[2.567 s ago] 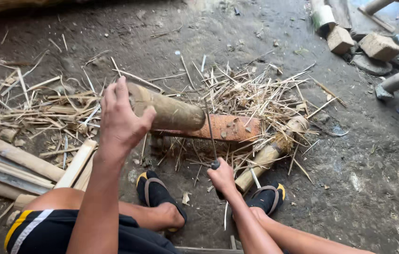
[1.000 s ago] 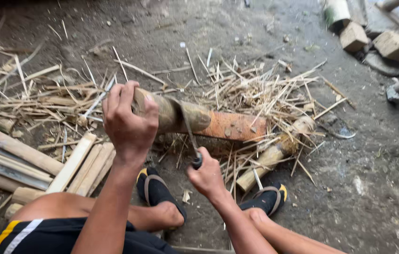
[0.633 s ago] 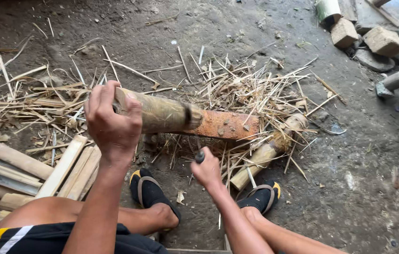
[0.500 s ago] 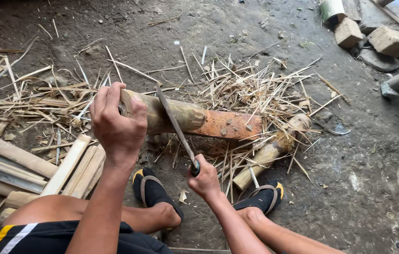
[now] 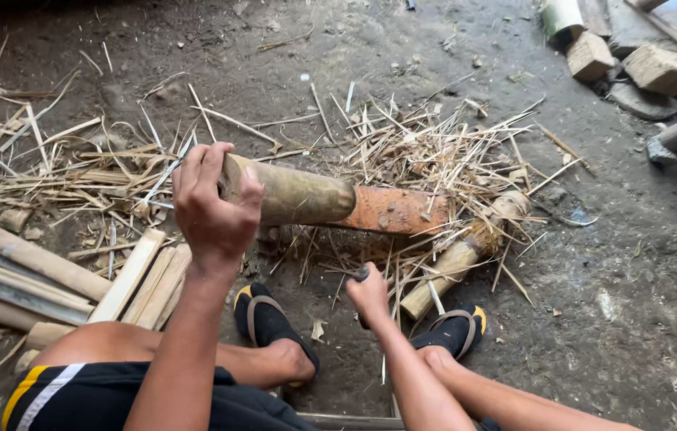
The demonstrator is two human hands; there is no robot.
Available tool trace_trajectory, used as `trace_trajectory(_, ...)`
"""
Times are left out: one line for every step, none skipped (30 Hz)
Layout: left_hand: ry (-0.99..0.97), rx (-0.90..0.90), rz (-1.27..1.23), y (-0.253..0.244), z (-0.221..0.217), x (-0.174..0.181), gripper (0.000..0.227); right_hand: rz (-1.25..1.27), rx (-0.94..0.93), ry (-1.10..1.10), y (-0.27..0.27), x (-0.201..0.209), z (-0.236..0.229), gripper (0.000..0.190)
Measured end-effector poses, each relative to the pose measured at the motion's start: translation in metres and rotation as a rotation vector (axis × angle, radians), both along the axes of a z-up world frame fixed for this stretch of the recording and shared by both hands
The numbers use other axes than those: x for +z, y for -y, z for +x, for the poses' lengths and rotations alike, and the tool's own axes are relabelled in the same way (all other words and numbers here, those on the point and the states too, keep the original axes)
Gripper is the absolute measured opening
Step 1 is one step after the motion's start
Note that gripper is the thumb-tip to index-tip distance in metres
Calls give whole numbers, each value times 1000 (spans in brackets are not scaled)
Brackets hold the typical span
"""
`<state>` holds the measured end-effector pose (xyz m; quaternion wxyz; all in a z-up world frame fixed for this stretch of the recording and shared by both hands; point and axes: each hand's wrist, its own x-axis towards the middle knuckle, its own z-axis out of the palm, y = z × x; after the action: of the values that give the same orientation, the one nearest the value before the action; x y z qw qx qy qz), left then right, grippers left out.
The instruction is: The person uses a machete to shape a cylindrical bamboo piece, repeatedly striking and rotating it to smooth the surface and hollow the interior. The person then uses a wooden mallet to split the bamboo piece into smaller sections.
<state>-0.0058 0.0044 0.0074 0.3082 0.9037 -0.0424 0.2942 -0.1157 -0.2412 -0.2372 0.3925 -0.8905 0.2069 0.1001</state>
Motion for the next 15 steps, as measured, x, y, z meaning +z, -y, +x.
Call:
trace_trajectory(1,-50,10,-1,0,5,45,4,-17,-56,10,5,12,23)
trace_trajectory(7,-107,25,-4,1,10,45,11,-41,-108,16,13,22,23)
trace_trajectory(-21,-156,37,-8,2,15,47,15,-14,-61,21,23,31,24)
trace_trajectory(-58,-208,42,-9,1,18,49,12,10,-24,27,36,33,24)
trace_trajectory(-94,-259,47,-7,4,20,51,8,35,13,29,51,33,24)
trace_trajectory(-106,-245,52,-7,-1,19,51,37,67,16,26,66,26,25)
trace_trajectory(-119,-231,57,-5,-7,17,50,65,99,19,19,80,18,25)
trace_trajectory(-131,-218,65,-2,-9,16,50,97,129,22,10,93,12,26)
trace_trajectory(-110,-220,62,0,-12,15,47,140,173,45,2,104,6,26)
trace_trajectory(-87,-221,62,3,-13,14,44,186,217,71,-9,111,1,26)
trace_trajectory(-65,-222,62,5,-13,13,42,232,261,97,-14,114,1,26)
trace_trajectory(-39,-229,56,4,-11,13,40,213,262,137,-20,114,6,23)
trace_trajectory(-13,-236,49,2,-10,13,38,194,264,177,-22,111,13,20)
trace_trajectory(16,-241,42,-1,-9,13,35,173,268,219,-21,105,22,17)
trace_trajectory(7,-229,12,-5,-7,13,35,131,207,214,-17,99,33,17)
